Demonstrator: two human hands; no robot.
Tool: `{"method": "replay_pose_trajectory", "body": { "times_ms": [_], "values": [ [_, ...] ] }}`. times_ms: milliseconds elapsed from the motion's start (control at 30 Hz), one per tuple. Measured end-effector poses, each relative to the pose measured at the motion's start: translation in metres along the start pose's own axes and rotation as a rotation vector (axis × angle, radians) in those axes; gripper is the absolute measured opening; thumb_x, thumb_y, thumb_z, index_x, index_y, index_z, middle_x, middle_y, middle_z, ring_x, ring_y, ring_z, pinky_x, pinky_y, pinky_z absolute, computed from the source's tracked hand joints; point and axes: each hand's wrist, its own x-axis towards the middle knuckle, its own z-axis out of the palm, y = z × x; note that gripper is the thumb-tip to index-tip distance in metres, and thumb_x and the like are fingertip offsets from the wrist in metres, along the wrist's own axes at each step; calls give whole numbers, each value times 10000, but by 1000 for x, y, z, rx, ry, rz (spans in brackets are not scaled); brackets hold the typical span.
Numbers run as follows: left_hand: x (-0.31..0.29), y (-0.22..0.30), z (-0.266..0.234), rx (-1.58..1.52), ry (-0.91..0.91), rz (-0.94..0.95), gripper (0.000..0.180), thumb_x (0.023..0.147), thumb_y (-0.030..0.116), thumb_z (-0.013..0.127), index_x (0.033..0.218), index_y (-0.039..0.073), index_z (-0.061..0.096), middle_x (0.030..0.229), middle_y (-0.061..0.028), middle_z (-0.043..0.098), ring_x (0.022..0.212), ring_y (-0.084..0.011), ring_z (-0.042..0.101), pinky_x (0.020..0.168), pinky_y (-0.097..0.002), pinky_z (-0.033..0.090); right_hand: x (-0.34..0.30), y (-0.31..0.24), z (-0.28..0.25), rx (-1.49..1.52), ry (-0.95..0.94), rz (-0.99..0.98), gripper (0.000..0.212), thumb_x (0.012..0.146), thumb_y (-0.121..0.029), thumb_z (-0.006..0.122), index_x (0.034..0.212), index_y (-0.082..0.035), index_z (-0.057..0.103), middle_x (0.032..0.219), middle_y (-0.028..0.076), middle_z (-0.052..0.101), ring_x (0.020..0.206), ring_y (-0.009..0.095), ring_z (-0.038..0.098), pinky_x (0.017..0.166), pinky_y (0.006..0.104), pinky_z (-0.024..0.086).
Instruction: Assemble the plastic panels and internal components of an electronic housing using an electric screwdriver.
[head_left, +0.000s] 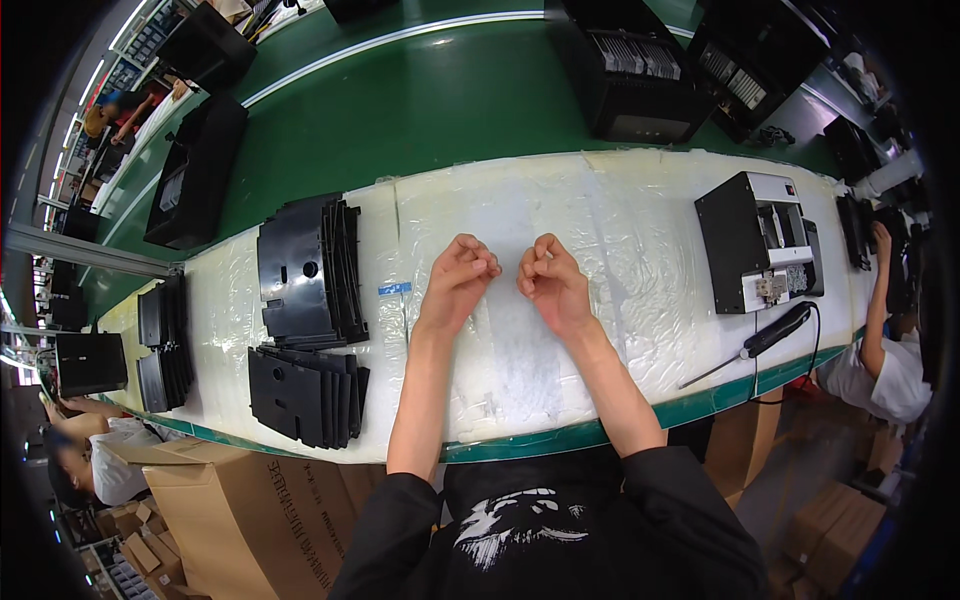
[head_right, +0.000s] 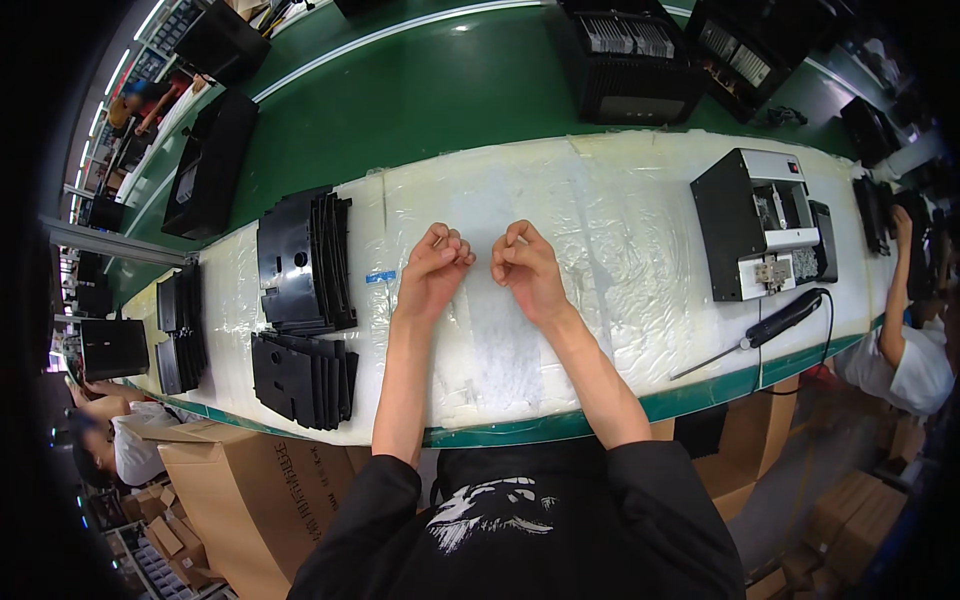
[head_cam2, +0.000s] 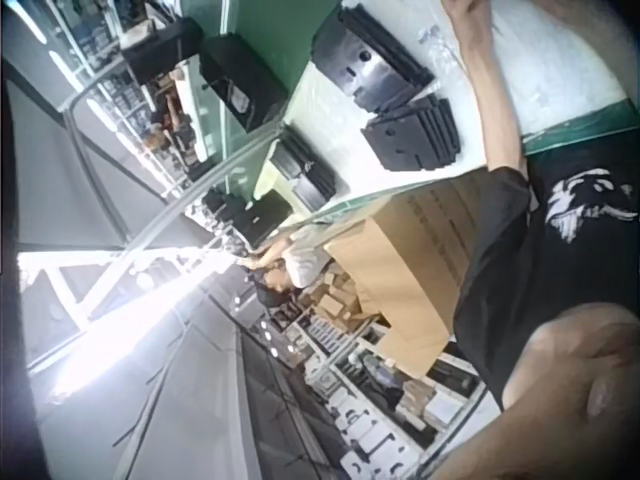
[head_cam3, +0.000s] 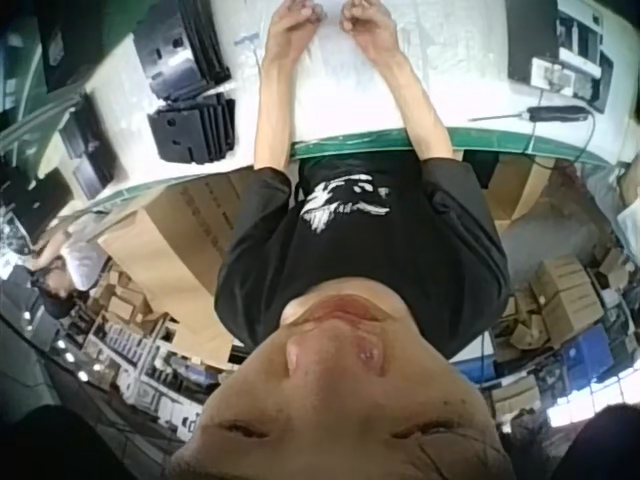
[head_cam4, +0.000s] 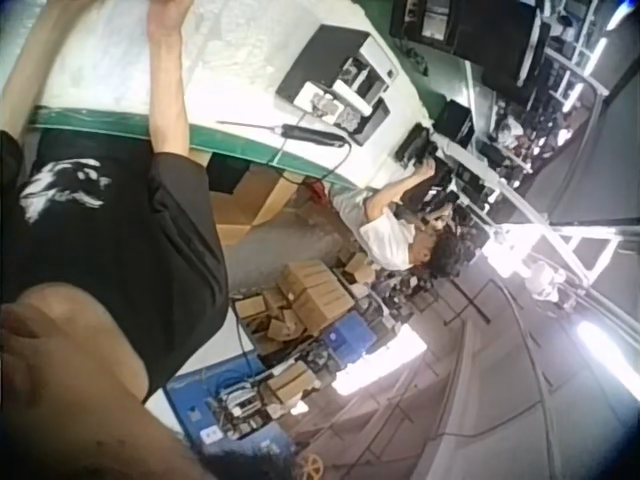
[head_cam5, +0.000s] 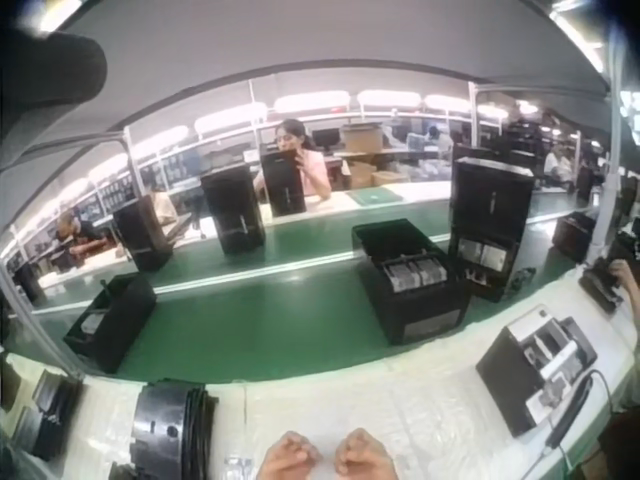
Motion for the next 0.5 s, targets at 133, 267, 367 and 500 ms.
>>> {"method": "replay_pose_trajectory", "body": {
  "times_ms": [133,267,367,500],
  "values": [
    [1,2,3,-35,35,15,248,726,-12,572,933,87,479,820,-28,496,808,-164,476,778,-304,366,0,-2,3,-66,46,10,164,760,-61,542,862,-86,416,720,66,525,555,143,471,503,251,366],
    [1,2,1,-46,47,10,268,722,-8,577,951,91,478,822,-27,488,815,-162,471,781,-305,363,0,-2,4,-81,31,12,187,771,-37,570,874,-95,426,756,80,573,573,133,502,512,244,372],
    [0,2,1,-47,30,14,287,719,-4,582,965,93,472,820,-27,480,811,-160,468,778,-307,359,-1,-2,6,-105,41,14,201,763,-21,589,868,-97,435,768,80,587,571,118,501,506,233,366],
    [2,2,2,-83,37,20,297,719,-5,581,975,95,467,815,-25,472,808,-159,466,775,-308,360,1,-2,4,-126,52,8,198,761,-19,595,856,-97,440,753,71,585,565,109,497,501,224,361]
  ]
}}
